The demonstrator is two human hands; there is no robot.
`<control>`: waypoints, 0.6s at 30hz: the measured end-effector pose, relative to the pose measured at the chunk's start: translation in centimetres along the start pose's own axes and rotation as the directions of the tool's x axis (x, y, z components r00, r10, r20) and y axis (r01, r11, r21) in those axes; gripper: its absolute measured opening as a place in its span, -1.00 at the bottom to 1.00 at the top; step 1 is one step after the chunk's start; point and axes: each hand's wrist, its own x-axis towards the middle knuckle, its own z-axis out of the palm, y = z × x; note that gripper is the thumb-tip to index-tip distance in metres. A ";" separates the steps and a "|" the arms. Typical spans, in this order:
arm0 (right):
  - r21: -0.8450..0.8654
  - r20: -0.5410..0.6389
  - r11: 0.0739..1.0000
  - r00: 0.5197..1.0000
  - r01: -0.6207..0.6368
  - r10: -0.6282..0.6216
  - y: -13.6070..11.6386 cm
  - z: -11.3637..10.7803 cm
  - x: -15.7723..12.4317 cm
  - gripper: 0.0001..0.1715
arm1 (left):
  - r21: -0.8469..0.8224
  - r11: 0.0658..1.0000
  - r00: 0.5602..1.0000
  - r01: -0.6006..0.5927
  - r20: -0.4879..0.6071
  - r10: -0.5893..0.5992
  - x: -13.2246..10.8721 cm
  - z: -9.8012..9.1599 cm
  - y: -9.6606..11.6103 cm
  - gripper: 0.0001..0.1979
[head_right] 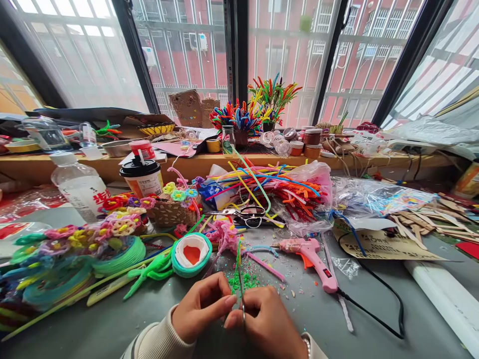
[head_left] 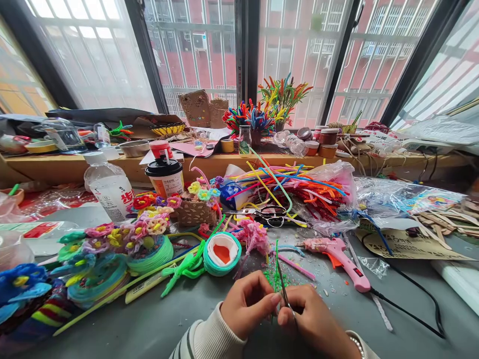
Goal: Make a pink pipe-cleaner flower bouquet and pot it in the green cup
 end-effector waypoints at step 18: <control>0.030 -0.025 0.998 0.998 0.055 -0.054 0.6 0.7 -0.1 -0.26 | 0.078 0.997 0.999 -0.008 -0.033 0.011 0.0 0.0 0.0 -0.67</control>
